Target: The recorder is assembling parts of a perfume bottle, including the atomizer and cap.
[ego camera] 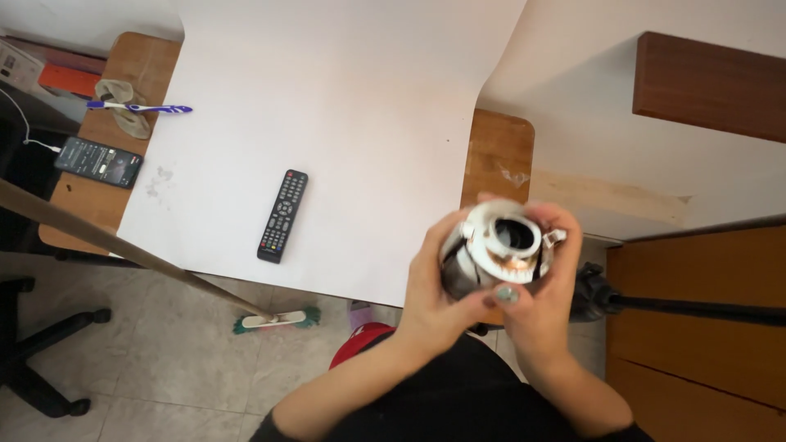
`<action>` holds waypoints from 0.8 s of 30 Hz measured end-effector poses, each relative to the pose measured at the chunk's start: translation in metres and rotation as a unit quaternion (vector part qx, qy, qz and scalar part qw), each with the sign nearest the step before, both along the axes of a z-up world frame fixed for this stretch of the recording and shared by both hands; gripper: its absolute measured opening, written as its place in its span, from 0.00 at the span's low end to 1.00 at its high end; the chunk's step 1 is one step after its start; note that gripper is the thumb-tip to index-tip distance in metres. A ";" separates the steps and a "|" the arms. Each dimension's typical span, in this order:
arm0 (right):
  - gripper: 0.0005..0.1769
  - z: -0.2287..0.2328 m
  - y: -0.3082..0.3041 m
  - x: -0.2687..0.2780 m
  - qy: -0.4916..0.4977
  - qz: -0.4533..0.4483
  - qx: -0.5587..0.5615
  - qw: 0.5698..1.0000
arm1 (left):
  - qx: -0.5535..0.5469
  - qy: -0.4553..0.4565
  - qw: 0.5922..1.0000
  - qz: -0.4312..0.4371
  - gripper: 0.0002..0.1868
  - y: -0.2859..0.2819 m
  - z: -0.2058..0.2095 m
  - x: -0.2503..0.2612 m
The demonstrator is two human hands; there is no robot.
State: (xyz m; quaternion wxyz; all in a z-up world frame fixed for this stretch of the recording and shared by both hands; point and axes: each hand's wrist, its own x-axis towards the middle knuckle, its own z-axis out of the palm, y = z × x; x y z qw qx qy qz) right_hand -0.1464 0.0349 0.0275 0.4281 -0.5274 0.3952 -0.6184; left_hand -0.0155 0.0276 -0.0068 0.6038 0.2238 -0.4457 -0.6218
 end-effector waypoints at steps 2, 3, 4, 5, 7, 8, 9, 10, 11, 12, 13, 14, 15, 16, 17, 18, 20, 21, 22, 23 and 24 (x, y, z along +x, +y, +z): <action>0.48 -0.021 0.011 -0.012 0.056 -0.023 0.014 0.998 | -0.016 -0.035 0.999 0.019 0.44 0.017 -0.025 0.002; 0.46 -0.028 0.018 -0.014 0.044 0.010 0.044 0.998 | 0.008 -0.033 0.999 -0.020 0.45 0.028 -0.041 0.006; 0.45 -0.036 0.030 -0.018 0.032 0.040 0.078 0.996 | 0.036 -0.030 0.997 -0.061 0.45 0.045 -0.059 0.008; 0.45 -0.046 0.035 -0.020 0.033 0.042 0.084 0.995 | 0.043 -0.029 0.997 -0.061 0.45 0.054 -0.072 0.015; 0.41 -0.066 0.044 -0.023 -0.012 0.147 0.146 0.978 | 0.022 -0.154 0.982 -0.105 0.40 0.072 -0.098 0.030; 0.41 -0.076 0.049 -0.026 -0.013 0.150 0.162 0.975 | 0.038 -0.152 0.982 -0.105 0.40 0.078 -0.103 0.036; 0.40 -0.085 0.054 -0.030 -0.016 0.175 0.203 0.963 | 0.095 -0.117 0.976 -0.155 0.41 0.085 -0.108 0.042; 0.39 -0.095 0.058 -0.034 -0.019 0.201 0.239 0.950 | 0.148 -0.081 0.965 -0.202 0.42 0.090 -0.113 0.048; 0.39 -0.095 0.062 -0.033 -0.021 0.204 0.250 0.946 | 0.160 -0.079 0.964 -0.200 0.42 0.092 -0.109 0.051; 0.39 -0.093 0.063 -0.031 -0.034 0.216 0.253 0.942 | 0.166 -0.085 0.961 -0.205 0.43 0.091 -0.104 0.054; 0.39 -0.091 0.063 -0.030 -0.047 0.228 0.257 0.938 | 0.172 -0.091 0.958 -0.211 0.43 0.090 -0.099 0.057; 0.39 -0.097 0.066 -0.033 -0.049 0.229 0.261 0.936 | 0.177 -0.091 0.957 -0.211 0.43 0.083 -0.090 0.055; 0.41 -0.103 0.068 -0.037 0.024 0.221 0.252 0.942 | 0.160 -0.067 0.970 -0.170 0.48 0.075 -0.081 0.052; 0.42 -0.108 0.072 -0.040 0.096 0.211 0.242 0.942 | 0.140 -0.044 0.980 -0.132 0.55 0.067 -0.071 0.051; 0.42 -0.096 0.066 -0.034 0.093 0.211 0.246 0.941 | 0.145 -0.045 0.980 -0.132 0.55 0.064 -0.069 0.050; 0.42 -0.084 0.061 -0.029 0.132 0.221 0.218 0.941 | 0.129 -0.061 0.982 -0.126 0.48 0.060 -0.067 0.048; 0.42 -0.074 0.056 -0.032 0.170 0.226 0.193 0.940 | 0.115 -0.077 0.983 -0.124 0.42 0.054 -0.064 0.045; 0.37 -0.077 0.058 -0.039 0.219 0.232 0.173 0.932 | 0.136 -0.049 0.978 -0.152 0.32 0.053 -0.062 0.044; 0.34 -0.079 0.061 -0.046 0.266 0.239 0.156 0.921 | 0.160 -0.020 0.971 -0.179 0.22 0.052 -0.060 0.044; 0.34 -0.081 0.062 -0.046 0.265 0.237 0.161 0.921 | 0.164 -0.020 0.969 -0.182 0.22 0.052 -0.060 0.044; 0.33 -0.082 0.061 -0.046 0.230 0.211 0.182 0.932 | 0.148 -0.062 0.971 -0.177 0.22 0.050 -0.061 0.045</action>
